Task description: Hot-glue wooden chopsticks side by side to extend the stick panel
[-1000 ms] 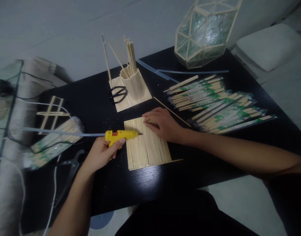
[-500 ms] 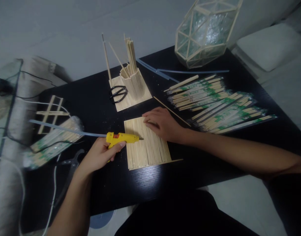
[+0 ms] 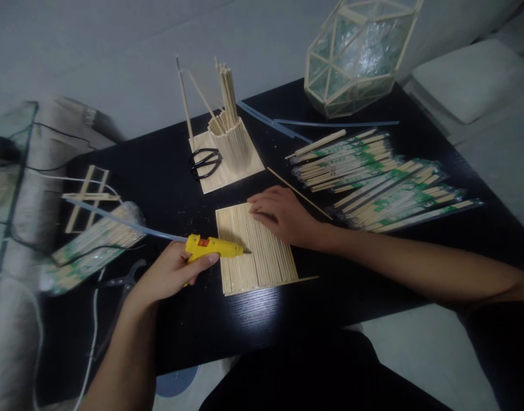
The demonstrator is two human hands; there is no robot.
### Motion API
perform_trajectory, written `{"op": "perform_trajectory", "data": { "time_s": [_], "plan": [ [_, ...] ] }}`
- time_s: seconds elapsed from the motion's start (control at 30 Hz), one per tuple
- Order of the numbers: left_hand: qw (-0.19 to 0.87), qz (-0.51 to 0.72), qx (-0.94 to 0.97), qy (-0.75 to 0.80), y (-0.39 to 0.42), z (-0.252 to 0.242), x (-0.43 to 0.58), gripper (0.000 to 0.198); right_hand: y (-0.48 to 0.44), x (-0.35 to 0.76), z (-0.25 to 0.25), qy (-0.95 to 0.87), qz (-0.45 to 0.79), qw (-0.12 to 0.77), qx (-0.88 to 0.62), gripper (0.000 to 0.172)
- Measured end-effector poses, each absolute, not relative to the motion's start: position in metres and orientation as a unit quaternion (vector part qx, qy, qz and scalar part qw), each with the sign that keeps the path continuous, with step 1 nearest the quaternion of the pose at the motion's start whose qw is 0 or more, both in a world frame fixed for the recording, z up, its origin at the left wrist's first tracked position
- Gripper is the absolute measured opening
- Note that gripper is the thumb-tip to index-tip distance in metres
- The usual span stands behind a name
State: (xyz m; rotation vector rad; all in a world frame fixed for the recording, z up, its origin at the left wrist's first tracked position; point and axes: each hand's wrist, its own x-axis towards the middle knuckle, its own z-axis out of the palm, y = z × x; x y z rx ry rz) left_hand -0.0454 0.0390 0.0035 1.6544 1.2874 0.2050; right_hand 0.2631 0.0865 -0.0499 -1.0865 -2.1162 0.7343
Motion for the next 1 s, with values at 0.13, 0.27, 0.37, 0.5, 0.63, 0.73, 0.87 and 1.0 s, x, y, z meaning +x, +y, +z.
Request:
{"op": "perform_trajectory", "data": {
  "time_s": [0.13, 0.27, 0.37, 0.5, 0.63, 0.73, 0.87, 1.0],
  "plan": [
    [0.504, 0.079, 0.682, 0.524, 0.0389, 0.0039, -0.0465, 0.050, 0.0866, 0.2629, -0.0495, -0.805, 0.279, 0.319, -0.415, 0.012],
    [0.514, 0.067, 0.685, 0.512, 0.0396, 0.0035, -0.0472, 0.049, 0.0868, 0.2630, -0.0494, -0.806, 0.279, 0.315, -0.416, 0.011],
    [0.524, 0.061, 0.679, 0.511, 0.0403, 0.0042, -0.0466, 0.046, 0.0870, 0.2627, -0.0502, -0.805, 0.279, 0.320, -0.415, 0.011],
    [0.530, 0.055, 0.676, 0.509, 0.0408, 0.0062, -0.0453, 0.046, 0.0870, 0.2626, -0.0503, -0.805, 0.277, 0.323, -0.414, 0.010],
    [0.543, 0.047, 0.671, 0.503, 0.0403, 0.0078, -0.0439, 0.040, 0.0867, 0.2629, -0.0492, -0.805, 0.277, 0.318, -0.416, 0.010],
    [0.550, 0.040, 0.666, 0.501, 0.0395, 0.0084, -0.0430, 0.038, 0.0866, 0.2631, -0.0493, -0.806, 0.274, 0.319, -0.417, 0.009],
    [0.557, 0.030, 0.668, 0.492, 0.0393, 0.0085, -0.0434, 0.038, 0.0869, 0.2631, -0.0502, -0.807, 0.271, 0.320, -0.416, 0.009],
    [0.562, 0.015, 0.674, 0.480, 0.0396, 0.0090, -0.0441, 0.038, 0.0877, 0.2629, -0.0505, -0.807, 0.276, 0.316, -0.415, 0.010]
  ]
}}
